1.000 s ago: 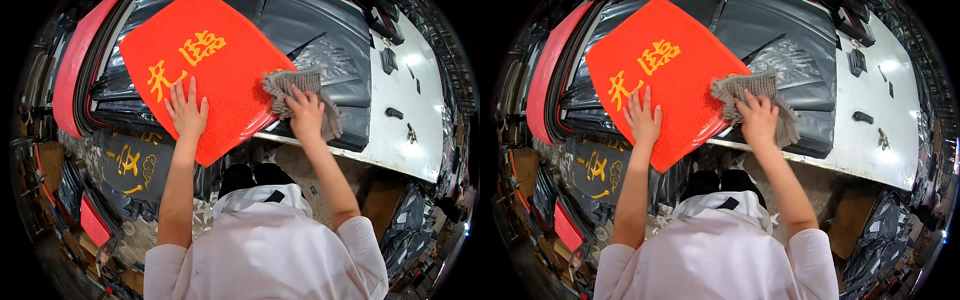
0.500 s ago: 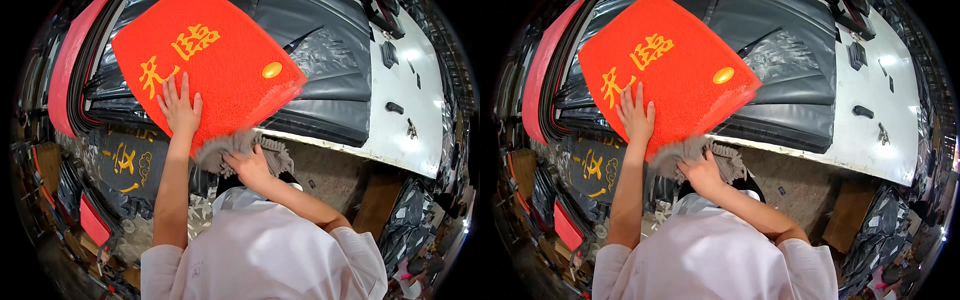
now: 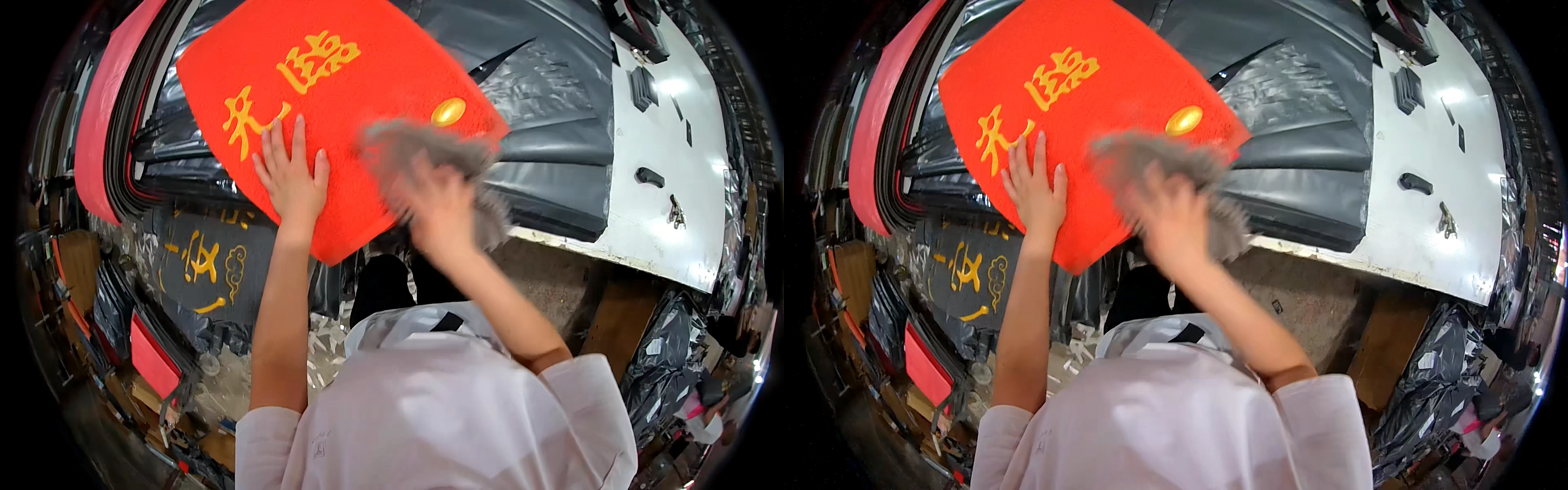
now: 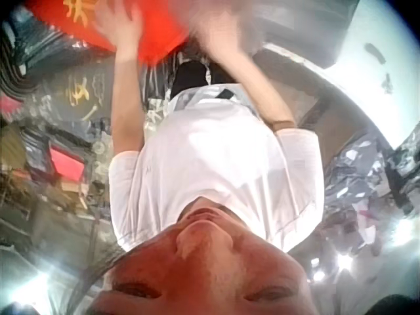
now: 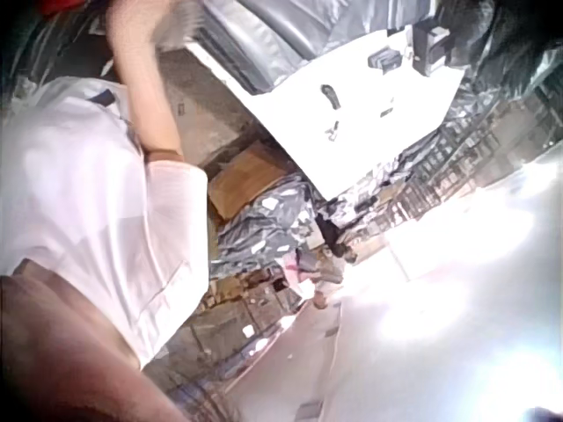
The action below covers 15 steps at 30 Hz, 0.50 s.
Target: The person sprays liquid on a red mat, wipes it with a cloth, and folds it. The person then places the mat into a grey shipping bag, seals the bag with a label, and repeats this process for a grey mat.
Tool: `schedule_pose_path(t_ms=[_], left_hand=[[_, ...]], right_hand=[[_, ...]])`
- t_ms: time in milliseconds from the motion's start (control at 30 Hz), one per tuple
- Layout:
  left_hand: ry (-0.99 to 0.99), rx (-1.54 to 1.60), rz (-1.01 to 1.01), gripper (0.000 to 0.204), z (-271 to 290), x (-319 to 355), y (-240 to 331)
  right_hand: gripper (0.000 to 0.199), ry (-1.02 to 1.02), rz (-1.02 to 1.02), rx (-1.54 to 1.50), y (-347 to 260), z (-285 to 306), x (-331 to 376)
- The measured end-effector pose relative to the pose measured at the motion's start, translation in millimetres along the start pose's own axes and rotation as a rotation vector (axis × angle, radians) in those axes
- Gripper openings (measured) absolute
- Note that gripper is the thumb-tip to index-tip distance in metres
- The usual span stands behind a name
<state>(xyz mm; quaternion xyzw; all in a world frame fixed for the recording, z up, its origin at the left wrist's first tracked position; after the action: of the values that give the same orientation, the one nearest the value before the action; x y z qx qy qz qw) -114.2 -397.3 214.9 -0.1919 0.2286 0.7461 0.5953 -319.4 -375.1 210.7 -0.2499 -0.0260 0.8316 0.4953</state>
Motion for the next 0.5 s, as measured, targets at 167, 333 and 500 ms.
schedule_pose_path(t_ms=[167, 333, 500], left_hand=[[0.000, 0.000, -0.009, 0.057, 3, 4, -6], [-0.029, -0.014, -0.020, 0.056, 1, 3, 0], [-0.002, -0.002, -0.031, 0.056, 5, 5, -3]], right_hand=[[0.041, 0.006, 0.228, 0.046, 51, 5, -19], [0.037, 0.118, -0.057, 0.168, 59, 17, -41], [0.055, 0.051, 0.085, -0.133, 34, 16, -11]])
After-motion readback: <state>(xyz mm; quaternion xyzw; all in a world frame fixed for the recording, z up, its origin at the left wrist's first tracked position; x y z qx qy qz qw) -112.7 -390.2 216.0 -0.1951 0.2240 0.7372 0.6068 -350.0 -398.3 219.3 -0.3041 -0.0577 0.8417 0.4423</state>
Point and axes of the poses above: each hand's wrist, its own x-axis away from the middle knuckle, its own z-axis out of the back of the hand, y = z × x, the point moved 10 cm from there along -x, towards the middle knuckle, and after that the axes turned 15 degrees about y, right-handed, at the moved point
